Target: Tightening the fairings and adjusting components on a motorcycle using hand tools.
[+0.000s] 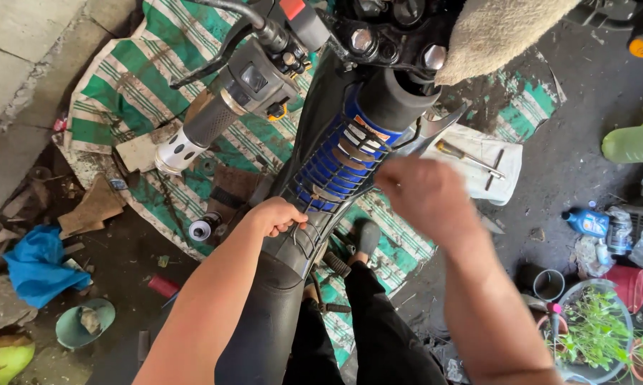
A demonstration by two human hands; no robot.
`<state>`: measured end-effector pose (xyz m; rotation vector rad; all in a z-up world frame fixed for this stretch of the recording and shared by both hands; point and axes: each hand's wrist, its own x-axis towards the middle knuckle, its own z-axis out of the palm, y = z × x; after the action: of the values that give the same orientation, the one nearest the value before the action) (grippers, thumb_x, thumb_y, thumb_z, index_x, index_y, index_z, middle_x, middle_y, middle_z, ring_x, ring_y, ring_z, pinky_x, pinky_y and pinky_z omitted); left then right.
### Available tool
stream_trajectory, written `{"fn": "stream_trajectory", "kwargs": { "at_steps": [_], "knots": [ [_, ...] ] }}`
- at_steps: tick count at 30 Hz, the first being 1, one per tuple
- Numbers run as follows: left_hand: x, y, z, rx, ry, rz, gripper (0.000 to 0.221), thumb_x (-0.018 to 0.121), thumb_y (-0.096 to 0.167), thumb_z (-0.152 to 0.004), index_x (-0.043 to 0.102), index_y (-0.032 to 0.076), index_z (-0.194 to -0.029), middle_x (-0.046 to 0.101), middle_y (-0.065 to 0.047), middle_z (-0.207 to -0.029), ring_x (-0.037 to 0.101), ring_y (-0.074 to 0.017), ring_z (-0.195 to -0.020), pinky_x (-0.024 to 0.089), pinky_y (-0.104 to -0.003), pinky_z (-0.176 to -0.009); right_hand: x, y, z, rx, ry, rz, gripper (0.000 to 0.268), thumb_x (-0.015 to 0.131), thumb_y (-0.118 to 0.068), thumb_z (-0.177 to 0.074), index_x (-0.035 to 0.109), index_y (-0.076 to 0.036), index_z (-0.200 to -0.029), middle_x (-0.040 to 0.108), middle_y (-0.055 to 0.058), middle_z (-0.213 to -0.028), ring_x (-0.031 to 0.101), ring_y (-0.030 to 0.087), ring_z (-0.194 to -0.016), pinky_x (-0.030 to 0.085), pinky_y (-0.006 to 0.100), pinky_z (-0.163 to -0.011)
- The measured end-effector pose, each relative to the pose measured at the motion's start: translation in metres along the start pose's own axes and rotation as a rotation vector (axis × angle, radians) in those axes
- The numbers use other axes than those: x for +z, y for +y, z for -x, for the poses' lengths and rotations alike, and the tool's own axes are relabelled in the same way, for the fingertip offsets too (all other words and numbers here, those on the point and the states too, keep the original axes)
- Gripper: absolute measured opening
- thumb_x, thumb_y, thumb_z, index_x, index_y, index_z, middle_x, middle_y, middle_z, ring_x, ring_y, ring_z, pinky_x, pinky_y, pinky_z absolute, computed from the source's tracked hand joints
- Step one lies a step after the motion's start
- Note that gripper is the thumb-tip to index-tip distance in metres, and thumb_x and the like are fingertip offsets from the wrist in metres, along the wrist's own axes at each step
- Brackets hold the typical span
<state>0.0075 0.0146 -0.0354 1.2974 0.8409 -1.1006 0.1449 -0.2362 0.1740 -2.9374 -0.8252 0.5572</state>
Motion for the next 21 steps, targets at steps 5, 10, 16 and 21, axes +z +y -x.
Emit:
{"fn": "stream_trajectory", "kwargs": {
  "at_steps": [5,10,16,21],
  "knots": [
    [-0.002,0.005,0.005,0.003,-0.02,-0.022,0.027,0.084,0.024,-0.096,0.082,-0.002,-0.087,0.03,0.004,-0.06,0.034,-0.0083,-0.045,0.028,-0.025,-0.047,0.077,-0.051,0.012,0.163,-0.457,-0.483,0.047,0.065,-0.068,-0.098,0.084,-0.025,-0.093,0.083,0.0,-0.081,0.083,0.029,-0.093,0.065,0.044,-0.091],
    [-0.003,0.002,-0.002,0.003,0.044,-0.009,0.029,0.088,0.021,-0.095,0.078,-0.003,-0.081,0.031,0.002,-0.059,0.034,-0.0098,-0.044,0.025,-0.026,-0.045,0.238,-0.068,-0.017,0.653,-0.539,-1.15,0.069,0.075,-0.072,-0.096,0.077,-0.012,-0.131,0.086,0.009,-0.103,0.081,0.02,-0.072,0.07,0.033,-0.058],
    [0.002,0.007,0.004,-0.023,0.039,0.004,0.038,0.092,0.024,-0.094,0.066,0.002,-0.076,0.038,0.0,-0.058,0.04,-0.0092,-0.045,0.023,-0.025,-0.048,0.327,-0.076,-0.051,0.789,-0.468,-1.928,0.028,0.081,-0.022,-0.105,0.067,-0.002,-0.093,0.062,0.008,-0.068,0.069,0.027,-0.056,0.059,0.032,-0.044],
    [-0.003,0.009,0.0,-0.164,-0.019,0.235,0.029,0.076,0.02,-0.098,0.058,0.013,-0.076,0.043,0.003,-0.064,0.043,-0.0123,-0.053,0.029,-0.03,-0.056,0.343,-0.065,-0.043,0.956,-0.579,-2.193,0.017,0.075,-0.024,-0.108,0.071,-0.007,-0.111,0.067,0.002,-0.091,0.065,0.02,-0.081,0.048,0.025,-0.061]
  ]
}}
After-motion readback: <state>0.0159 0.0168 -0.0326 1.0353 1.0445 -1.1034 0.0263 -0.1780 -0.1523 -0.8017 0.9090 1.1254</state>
